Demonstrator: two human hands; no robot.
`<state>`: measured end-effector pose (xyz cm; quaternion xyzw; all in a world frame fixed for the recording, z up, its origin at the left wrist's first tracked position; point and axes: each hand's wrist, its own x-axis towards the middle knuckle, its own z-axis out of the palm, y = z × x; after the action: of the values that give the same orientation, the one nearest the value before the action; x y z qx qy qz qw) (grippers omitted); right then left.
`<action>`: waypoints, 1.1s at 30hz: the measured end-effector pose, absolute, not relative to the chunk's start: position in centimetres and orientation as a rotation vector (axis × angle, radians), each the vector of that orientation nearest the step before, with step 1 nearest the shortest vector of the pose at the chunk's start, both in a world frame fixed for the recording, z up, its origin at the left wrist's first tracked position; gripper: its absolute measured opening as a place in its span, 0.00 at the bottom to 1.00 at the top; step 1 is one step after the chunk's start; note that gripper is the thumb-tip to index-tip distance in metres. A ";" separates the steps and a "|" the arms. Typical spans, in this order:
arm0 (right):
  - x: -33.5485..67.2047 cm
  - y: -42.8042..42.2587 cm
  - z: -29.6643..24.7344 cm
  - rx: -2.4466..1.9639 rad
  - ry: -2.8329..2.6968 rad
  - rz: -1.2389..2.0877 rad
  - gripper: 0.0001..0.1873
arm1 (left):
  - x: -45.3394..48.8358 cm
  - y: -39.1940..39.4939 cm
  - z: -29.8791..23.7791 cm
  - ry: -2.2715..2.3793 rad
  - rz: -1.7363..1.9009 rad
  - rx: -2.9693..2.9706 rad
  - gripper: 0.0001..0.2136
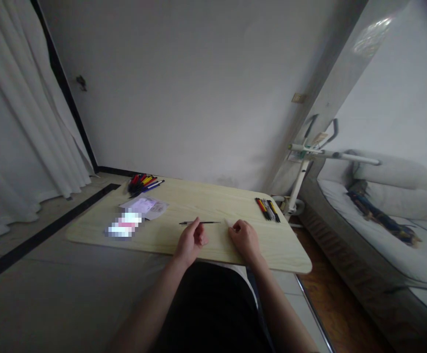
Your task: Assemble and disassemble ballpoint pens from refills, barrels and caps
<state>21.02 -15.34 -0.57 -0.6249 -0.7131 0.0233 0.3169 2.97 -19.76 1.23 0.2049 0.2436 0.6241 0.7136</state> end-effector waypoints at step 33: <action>21.3 -15.1 -1.1 -1.542 -1.721 0.224 0.11 | 2.9 -19.5 1.0 0.562 1.364 0.451 0.14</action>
<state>21.34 -15.05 -1.14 -0.6092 -0.6799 0.0885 0.3985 2.91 -19.48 1.03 0.2038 0.2540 0.6165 0.7169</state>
